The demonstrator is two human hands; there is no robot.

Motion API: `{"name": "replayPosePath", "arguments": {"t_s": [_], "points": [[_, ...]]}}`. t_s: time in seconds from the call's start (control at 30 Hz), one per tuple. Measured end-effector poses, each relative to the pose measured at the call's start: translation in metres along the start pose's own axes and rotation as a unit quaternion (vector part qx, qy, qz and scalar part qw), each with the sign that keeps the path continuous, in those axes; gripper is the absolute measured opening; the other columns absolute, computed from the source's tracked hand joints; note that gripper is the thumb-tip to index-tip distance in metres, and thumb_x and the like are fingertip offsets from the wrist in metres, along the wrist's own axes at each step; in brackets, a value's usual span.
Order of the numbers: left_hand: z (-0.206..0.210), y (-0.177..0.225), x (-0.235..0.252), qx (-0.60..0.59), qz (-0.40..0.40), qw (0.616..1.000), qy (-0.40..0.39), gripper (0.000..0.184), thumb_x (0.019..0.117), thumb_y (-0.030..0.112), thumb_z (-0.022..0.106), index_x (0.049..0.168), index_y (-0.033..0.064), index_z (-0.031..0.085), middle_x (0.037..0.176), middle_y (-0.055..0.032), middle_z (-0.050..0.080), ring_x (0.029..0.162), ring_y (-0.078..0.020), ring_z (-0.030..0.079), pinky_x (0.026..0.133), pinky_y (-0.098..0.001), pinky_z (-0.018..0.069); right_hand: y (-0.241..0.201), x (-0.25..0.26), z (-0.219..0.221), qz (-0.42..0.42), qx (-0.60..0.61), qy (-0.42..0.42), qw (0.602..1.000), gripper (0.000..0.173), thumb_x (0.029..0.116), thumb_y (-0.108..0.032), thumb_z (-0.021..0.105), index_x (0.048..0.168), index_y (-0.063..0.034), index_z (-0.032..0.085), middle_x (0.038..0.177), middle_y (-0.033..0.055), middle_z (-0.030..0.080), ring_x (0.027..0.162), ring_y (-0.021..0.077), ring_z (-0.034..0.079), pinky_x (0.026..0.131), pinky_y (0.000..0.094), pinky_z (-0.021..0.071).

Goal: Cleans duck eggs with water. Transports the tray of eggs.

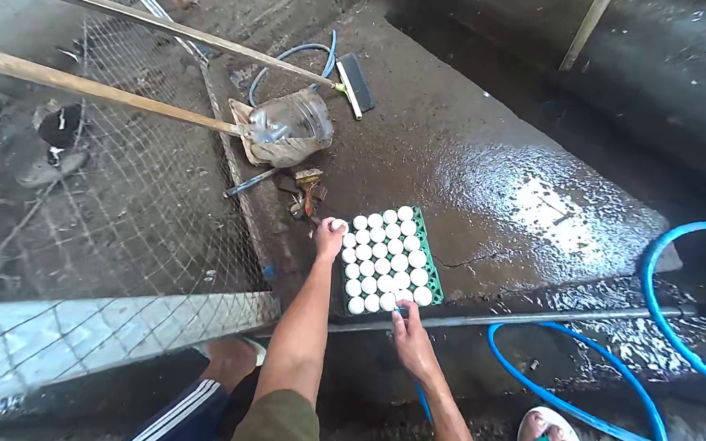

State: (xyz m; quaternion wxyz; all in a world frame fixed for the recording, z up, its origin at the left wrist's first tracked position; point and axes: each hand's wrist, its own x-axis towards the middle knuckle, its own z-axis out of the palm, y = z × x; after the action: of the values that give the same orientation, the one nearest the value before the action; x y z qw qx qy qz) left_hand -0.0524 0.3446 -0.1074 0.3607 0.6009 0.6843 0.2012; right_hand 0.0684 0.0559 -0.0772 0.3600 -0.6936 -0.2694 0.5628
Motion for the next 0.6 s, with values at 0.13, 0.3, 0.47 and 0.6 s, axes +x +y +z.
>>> {"name": "replayPosePath", "arguments": {"t_s": [0.13, 0.3, 0.47, 0.6], "points": [[0.019, -0.014, 0.019, 0.022, -0.013, 1.0, 0.003, 0.049, 0.0946, 0.02, 0.072, 0.138, 0.0021, 0.056, 0.127, -0.0235, 0.064, 0.121, -0.0357, 0.061, 0.105, -0.0529, 0.0467, 0.006, 0.007, -0.002, 0.012, 0.027, -0.01, 1.0, 0.039, 0.1104, -0.027, 0.045, 0.146, -0.0118, 0.043, 0.074, 0.0078, 0.057, 0.058, 0.0195, 0.055, 0.06, 0.0401, 0.0505], [0.028, -0.025, 0.025, 0.031, -0.021, 0.999, -0.03, 0.047, 0.101, 0.026, 0.064, 0.141, 0.0033, 0.055, 0.132, -0.0212, 0.064, 0.124, -0.0325, 0.06, 0.108, -0.0503, 0.0454, 0.011, 0.012, -0.001, 0.015, 0.049, -0.021, 0.998, 0.039, 0.1106, -0.027, 0.044, 0.147, -0.0123, 0.044, 0.072, 0.0061, 0.056, 0.055, 0.017, 0.053, 0.056, 0.037, 0.0495], [0.01, -0.01, 0.012, 0.026, -0.044, 0.996, -0.069, 0.049, 0.1105, 0.034, 0.042, 0.15, 0.0049, 0.048, 0.148, -0.0195, 0.053, 0.141, -0.0328, 0.047, 0.118, -0.0526, 0.0342, 0.008, 0.011, -0.004, 0.012, 0.036, -0.012, 0.999, 0.031, 0.1109, -0.026, 0.042, 0.136, -0.0106, 0.051, 0.072, 0.006, 0.057, 0.057, 0.0175, 0.055, 0.058, 0.0374, 0.0501], [-0.023, 0.003, -0.001, 0.04, -0.039, 0.997, -0.06, 0.052, 0.1098, 0.036, 0.044, 0.151, 0.0037, 0.046, 0.145, -0.0201, 0.056, 0.139, -0.0333, 0.049, 0.116, -0.0528, 0.0356, 0.0, 0.006, -0.007, 0.02, 0.011, -0.016, 1.0, 0.03, 0.1115, -0.028, 0.041, 0.133, -0.0119, 0.053, 0.072, 0.0063, 0.056, 0.057, 0.0184, 0.055, 0.058, 0.0387, 0.0493]]}}
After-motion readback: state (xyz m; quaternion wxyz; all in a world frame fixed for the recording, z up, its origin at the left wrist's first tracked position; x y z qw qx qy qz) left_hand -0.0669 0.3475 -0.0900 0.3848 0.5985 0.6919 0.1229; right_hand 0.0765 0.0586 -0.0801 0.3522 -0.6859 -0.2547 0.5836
